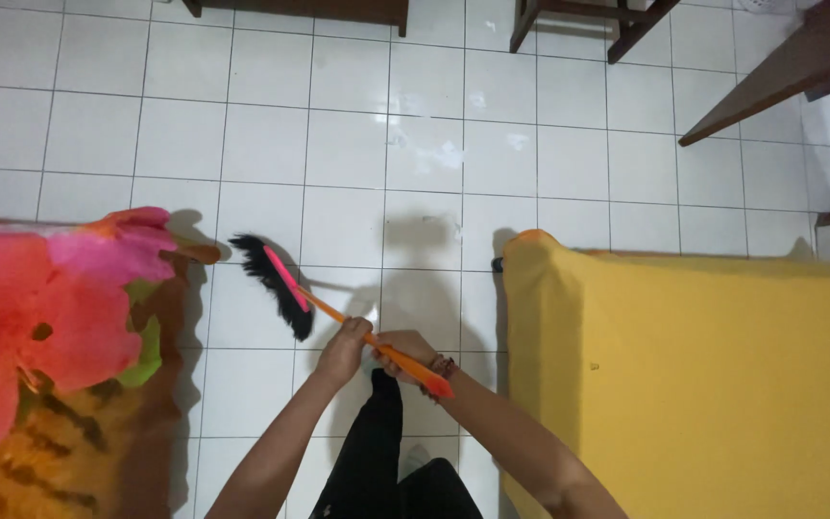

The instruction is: Sweeping the tiled floor of a hotel room using a broom and a dustpan.

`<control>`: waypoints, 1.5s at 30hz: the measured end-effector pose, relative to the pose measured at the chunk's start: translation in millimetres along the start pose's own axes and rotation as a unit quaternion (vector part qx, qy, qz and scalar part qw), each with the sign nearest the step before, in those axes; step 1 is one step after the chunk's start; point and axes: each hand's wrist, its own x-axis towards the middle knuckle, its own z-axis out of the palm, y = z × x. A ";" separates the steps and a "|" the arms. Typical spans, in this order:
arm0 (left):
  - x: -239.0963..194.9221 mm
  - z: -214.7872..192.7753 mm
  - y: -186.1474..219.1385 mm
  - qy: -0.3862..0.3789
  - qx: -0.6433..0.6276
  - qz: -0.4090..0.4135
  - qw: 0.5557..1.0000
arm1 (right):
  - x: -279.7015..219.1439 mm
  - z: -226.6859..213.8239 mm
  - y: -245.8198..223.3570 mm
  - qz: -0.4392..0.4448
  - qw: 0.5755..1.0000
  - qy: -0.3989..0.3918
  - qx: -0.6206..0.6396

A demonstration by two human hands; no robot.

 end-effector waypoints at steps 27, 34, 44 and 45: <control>216.4 -133.7 131.8 -0.035 -0.019 0.200 0.979 | -118.5 74.3 -189.5 -0.150 0.973 0.168 0.045; 390.0 -174.6 -53.7 -0.014 0.071 0.021 0.997 | 110.5 105.3 -357.1 -0.105 0.985 -0.032 0.132; 624.6 -62.7 -96.8 -0.120 -0.029 -0.046 0.991 | 213.1 -40.3 -491.9 -0.189 0.932 -0.048 0.305; 632.7 -44.4 -80.6 -0.132 0.025 0.039 0.990 | 199.0 -63.0 -492.2 -0.192 0.916 -0.053 0.348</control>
